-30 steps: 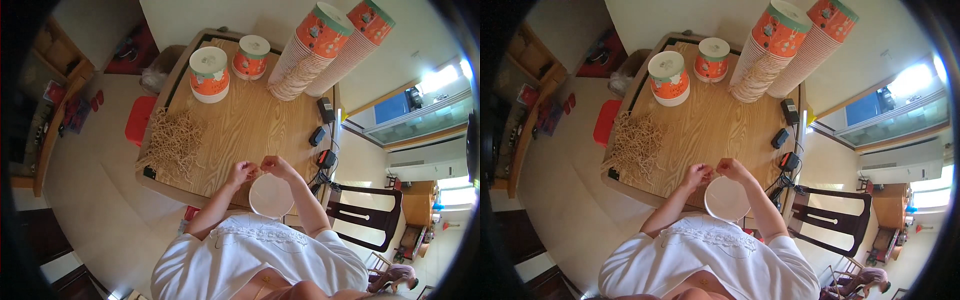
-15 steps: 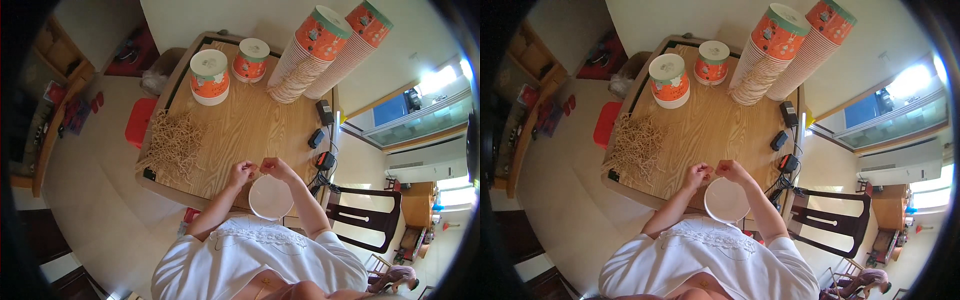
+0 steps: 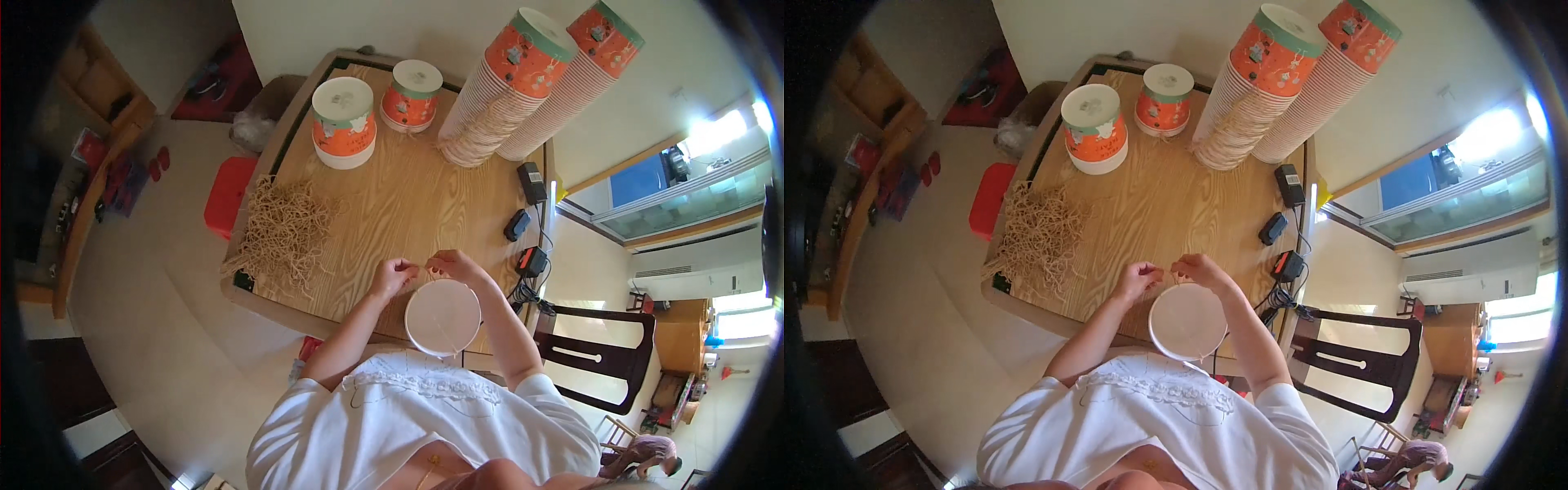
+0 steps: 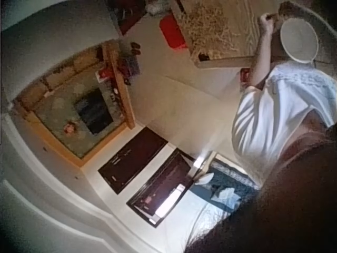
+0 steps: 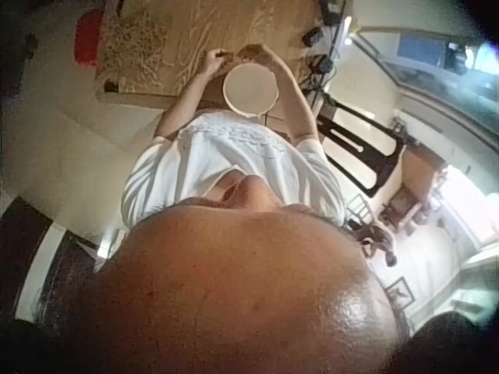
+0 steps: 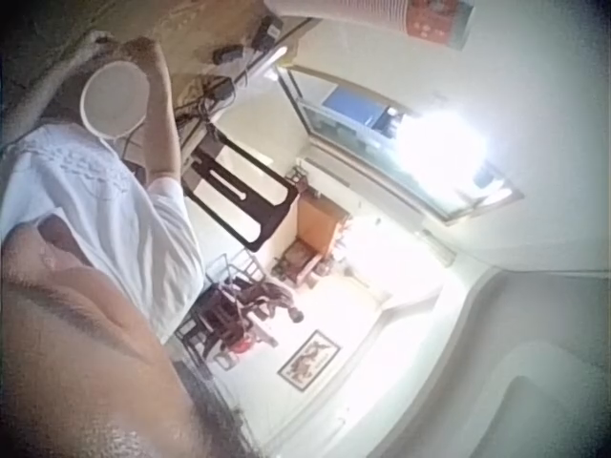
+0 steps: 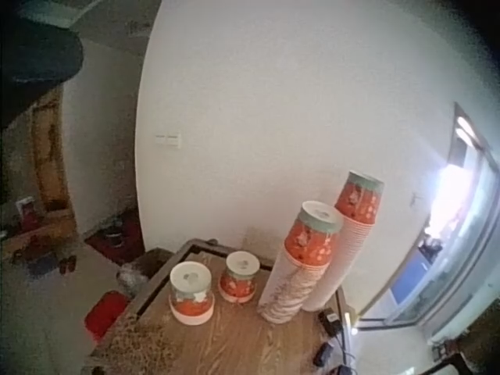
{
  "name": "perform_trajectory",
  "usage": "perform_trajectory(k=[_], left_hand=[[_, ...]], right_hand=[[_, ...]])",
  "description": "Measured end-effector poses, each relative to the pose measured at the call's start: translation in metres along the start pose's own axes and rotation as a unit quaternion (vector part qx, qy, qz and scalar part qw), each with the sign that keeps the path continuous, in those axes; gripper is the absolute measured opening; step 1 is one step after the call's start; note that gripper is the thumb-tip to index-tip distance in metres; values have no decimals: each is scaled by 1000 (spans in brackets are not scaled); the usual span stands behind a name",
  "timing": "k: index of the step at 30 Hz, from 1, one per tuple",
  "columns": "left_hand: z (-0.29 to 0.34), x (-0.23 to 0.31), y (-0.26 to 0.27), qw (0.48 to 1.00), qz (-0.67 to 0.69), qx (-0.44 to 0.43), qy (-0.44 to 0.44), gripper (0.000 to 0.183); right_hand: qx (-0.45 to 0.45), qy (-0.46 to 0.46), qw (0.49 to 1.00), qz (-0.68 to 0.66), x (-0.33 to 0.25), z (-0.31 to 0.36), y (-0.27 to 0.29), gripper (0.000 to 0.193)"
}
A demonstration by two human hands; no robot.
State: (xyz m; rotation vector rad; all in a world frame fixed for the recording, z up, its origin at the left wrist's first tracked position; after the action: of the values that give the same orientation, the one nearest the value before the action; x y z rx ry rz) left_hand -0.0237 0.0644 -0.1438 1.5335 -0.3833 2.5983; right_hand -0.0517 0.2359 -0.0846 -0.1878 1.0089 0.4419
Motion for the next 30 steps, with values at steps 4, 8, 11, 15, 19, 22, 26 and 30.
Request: perform_trajectory(k=[4, 8, 11, 15, 19, 22, 26, 30], left_hand=[[-7, -6, 2, 998, -54, 13, -38, 9], [2, 17, -5, 997, -56, 9, -47, 9], [4, 16, -1, 997, -56, 17, -45, 9], [-3, 9, -3, 994, -77, 56, -58, 10], [-3, 0, 6, 996, -24, 79, -44, 9], [1, -3, 4, 993, -62, 62, -74, 9], [-2, 8, -5, 995, -72, -50, -39, 10], [-14, -6, -5, 981, -173, 10, -84, 11]], right_hand=[[-28, -14, 997, 67, -4, -6, 1, 16], [-41, 10, 994, 99, 0, -14, 2, 14], [-55, 22, 991, 121, -4, -16, 0, 13], [-69, 5, 992, 101, -3, -10, 2, 13], [-49, -57, 993, 94, 1, 0, 1, 15], [-54, -34, 997, 42, 8, 2, 2, 16], [-56, -6, 998, 1, 14, 0, 4, 17], [-34, -72, 996, 38, -4, 10, -4, 17]])
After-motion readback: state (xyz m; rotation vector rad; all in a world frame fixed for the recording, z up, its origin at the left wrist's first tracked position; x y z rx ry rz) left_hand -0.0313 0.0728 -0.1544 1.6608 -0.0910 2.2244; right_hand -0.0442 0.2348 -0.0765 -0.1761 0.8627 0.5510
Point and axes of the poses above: each hand's wrist, its own z-axis away from the middle knuckle, its own y-axis out of the back of the hand, x = y × z, the point moved 2 cm from there along -z, towards the middle knuckle, and after that the axes turned 6 degrees about -z, right-handed, at the moved point
